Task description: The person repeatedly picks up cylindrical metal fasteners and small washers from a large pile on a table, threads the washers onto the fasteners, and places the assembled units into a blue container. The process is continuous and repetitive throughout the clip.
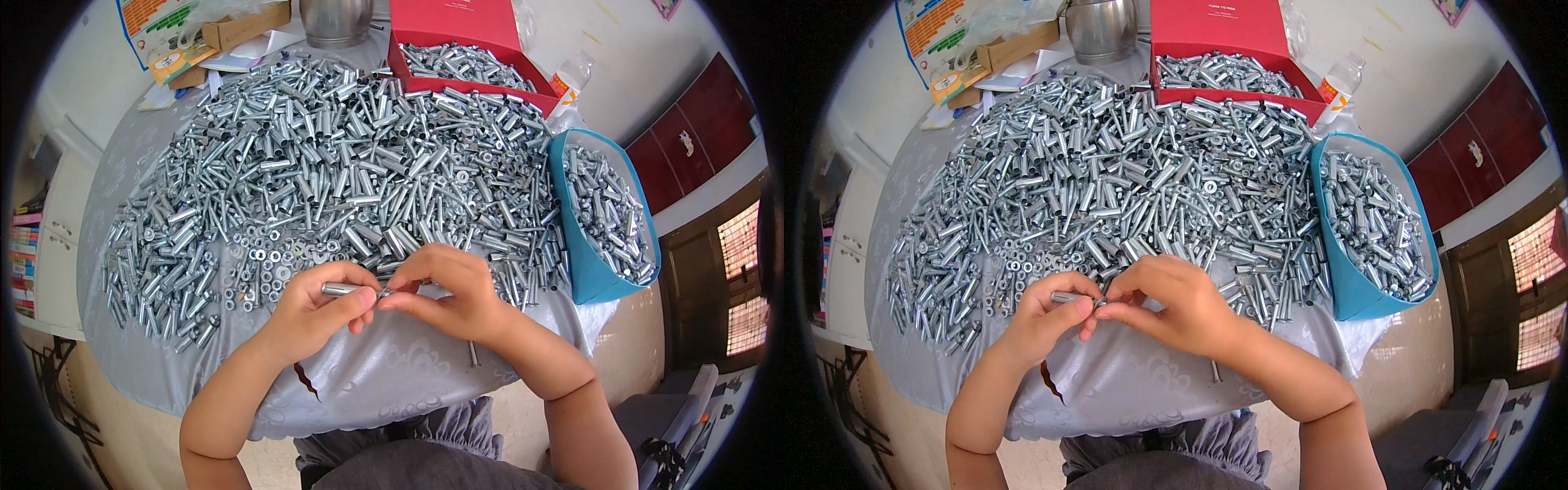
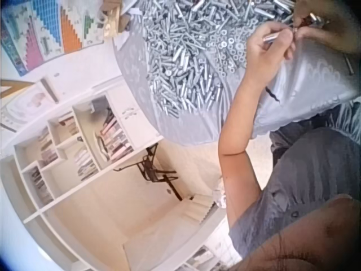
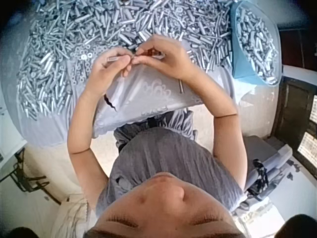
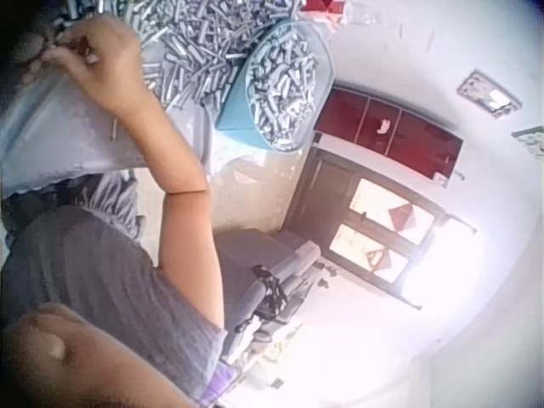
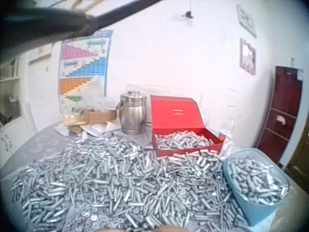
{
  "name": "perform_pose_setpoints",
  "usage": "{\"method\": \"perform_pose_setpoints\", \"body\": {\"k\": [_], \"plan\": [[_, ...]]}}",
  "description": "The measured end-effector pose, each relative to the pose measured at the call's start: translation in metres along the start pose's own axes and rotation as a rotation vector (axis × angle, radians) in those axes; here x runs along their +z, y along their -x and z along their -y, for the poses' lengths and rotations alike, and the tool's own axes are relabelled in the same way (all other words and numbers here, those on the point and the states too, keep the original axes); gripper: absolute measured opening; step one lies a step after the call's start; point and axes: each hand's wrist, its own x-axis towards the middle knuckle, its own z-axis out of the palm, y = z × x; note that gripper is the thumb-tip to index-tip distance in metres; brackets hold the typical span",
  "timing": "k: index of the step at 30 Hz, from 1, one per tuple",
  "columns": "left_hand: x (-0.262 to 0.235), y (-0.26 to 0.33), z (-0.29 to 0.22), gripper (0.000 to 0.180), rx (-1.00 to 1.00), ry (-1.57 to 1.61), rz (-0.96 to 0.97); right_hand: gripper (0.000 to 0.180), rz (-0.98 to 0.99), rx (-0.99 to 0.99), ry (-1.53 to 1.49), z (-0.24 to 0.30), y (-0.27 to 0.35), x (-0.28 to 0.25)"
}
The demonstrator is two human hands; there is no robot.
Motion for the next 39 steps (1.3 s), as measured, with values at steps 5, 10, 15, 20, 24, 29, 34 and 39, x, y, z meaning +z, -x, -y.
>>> {"method": "perform_pose_setpoints", "body": {"k": [5,10,15,20,24,29,34,39], "plan": [[0.001,-0.001,0.003,0.023,-0.022,0.021,-0.070,0.015,-0.066,-0.019,0.134,0.004,0.001,0.008],[0.000,-0.003,0.004,0.027,-0.028,-0.010,-0.045,0.018,-0.063,-0.042,0.063,0.003,0.005,0.012],[0.004,-0.002,0.004,0.039,-0.028,0.036,-0.066,0.019,-0.091,-0.067,0.028,0.004,0.004,0.013],[0.002,-0.001,0.002,0.033,-0.039,0.097,-0.014,0.019,-0.090,-0.092,0.039,0.005,0.004,0.013],[0.003,0.001,-0.001,0.035,-0.063,0.057,-0.015,0.020,-0.075,-0.169,0.182,0.004,0.003,0.010],[0.004,0.002,-0.002,0.031,-0.096,0.083,-0.011,0.021,-0.086,-0.206,0.177,0.006,0.002,0.009],[0.001,0.002,0.001,0.027,-0.087,0.070,0.028,0.023,-0.092,-0.228,0.152,0.006,0.002,0.010],[0.000,0.001,0.002,0.024,-0.069,0.007,0.049,0.032,-0.085,-0.216,0.090,0.005,0.003,0.009]]}}
